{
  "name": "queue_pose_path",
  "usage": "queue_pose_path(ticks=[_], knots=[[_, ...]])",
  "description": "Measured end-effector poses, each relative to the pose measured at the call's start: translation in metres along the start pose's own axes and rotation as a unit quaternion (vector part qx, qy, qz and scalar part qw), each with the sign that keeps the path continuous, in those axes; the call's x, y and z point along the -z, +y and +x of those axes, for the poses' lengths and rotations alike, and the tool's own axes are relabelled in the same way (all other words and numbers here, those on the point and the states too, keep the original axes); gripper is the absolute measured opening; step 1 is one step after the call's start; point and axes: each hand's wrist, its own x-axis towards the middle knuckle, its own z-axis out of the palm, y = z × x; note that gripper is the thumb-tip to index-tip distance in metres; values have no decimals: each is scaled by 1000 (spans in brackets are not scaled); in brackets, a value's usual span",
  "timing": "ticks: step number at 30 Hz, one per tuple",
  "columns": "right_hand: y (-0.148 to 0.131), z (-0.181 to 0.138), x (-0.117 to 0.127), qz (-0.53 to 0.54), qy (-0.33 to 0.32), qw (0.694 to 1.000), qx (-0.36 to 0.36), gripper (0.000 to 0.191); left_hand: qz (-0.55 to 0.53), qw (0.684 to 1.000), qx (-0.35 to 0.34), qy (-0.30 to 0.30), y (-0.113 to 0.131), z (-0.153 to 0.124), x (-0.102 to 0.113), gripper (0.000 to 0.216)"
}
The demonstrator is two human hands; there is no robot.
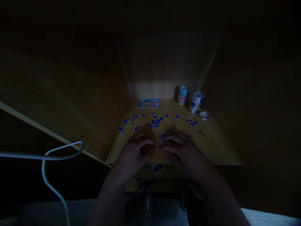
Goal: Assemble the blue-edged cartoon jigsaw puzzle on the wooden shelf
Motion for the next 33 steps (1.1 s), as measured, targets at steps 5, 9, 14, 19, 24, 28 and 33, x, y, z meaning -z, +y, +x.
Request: queue_pose_path(ticks=[5,9,14,19,24,28,33], knots=[[1,0,0,-4,-1,1000,0,46,5,1000,-1,3,0,0,0,16],[2,0,-1,2,-6,1000,1,48,-4,1000,-3,-2,2,1,0,16],[1,0,-1,-1,0,1000,1,53,0,1000,-6,3,3,2,1,15],[2,0,-1,-4,0,1000,5,53,1,1000,-5,-2,3,2,0,17],[3,0,-1,4,-6,1000,5,52,-6,1000,-2,-2,4,1,1,14],[3,-1,0,2,-10,1000,3,52,0,1000,7,0,5,0,2,12],[2,0,0,1,-6,1000,1,49,1,1000,1,-5,5,0,2,10]])
